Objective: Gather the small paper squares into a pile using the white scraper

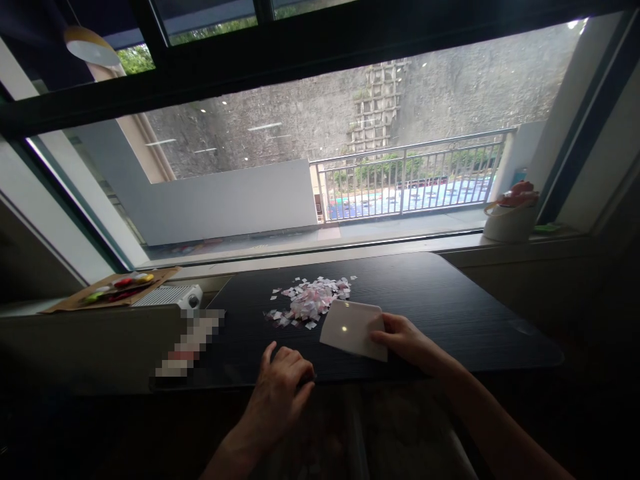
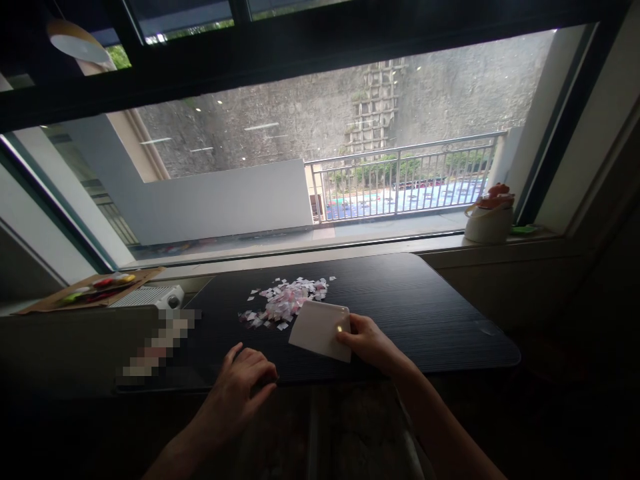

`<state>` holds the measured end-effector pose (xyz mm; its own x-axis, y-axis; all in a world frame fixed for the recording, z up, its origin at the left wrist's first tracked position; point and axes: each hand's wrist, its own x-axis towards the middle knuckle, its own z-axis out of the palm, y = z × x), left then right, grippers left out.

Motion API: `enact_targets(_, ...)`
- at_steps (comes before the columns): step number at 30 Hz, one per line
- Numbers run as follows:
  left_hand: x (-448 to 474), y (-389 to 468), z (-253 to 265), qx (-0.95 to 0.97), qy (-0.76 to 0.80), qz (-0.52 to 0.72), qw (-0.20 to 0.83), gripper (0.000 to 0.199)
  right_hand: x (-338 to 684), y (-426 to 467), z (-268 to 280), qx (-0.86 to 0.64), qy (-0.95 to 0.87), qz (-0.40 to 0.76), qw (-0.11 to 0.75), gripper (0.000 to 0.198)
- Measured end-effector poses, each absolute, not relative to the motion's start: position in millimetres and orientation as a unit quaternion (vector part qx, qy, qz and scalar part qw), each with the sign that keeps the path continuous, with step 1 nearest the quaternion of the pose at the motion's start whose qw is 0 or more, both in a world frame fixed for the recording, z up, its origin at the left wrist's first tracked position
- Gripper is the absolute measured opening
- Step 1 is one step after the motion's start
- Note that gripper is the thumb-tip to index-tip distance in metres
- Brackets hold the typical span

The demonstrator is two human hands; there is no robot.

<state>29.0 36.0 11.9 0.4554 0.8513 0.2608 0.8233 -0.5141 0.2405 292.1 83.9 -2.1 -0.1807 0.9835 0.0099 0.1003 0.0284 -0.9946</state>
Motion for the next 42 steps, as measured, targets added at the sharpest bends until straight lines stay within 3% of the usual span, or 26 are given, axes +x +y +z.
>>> enact_targets(8, 23.1, 28.2, 8.6, 0.864, 0.47, 0.181, 0.015, 0.019, 291.2, 81.5, 1.3, -0.48, -0.569, 0.51, 0.43, 0.026)
enact_targets(13, 8.3, 12.1, 8.7, 0.891, 0.437, 0.126, 0.018, 0.03, 291.5, 82.7, -0.3, -0.471, -0.569, 0.516, 0.433, 0.028)
enact_targets(19, -1.7, 12.7, 6.4, 0.87, 0.448, 0.187, -0.083, 0.039, 293.0, 85.2, -5.0, -0.478, -0.57, 0.509, 0.432, 0.027)
enact_targets(30, -13.2, 10.5, 9.1, 0.864, 0.479, 0.155, 0.029, 0.026, 294.4, 82.7, -8.2, -0.477, -0.572, 0.491, 0.452, 0.024)
enact_targets(33, -18.9, 25.3, 9.1, 0.842, 0.489, 0.226, 0.02, 0.021, 289.8, 79.5, -7.5, -0.484, -0.591, 0.449, 0.465, 0.024)
enact_targets(37, -29.3, 68.0, 2.1, 0.722, 0.542, 0.424, -0.074, 0.021, 277.3, 87.2, -7.2, -0.517, -0.644, 0.339, 0.45, 0.026)
enact_targets(42, -37.8, 109.4, -16.2, 0.659, 0.568, 0.483, -0.099, 0.026, 272.9, 91.0, 1.7, -0.542, -0.717, 0.23, 0.373, 0.021)
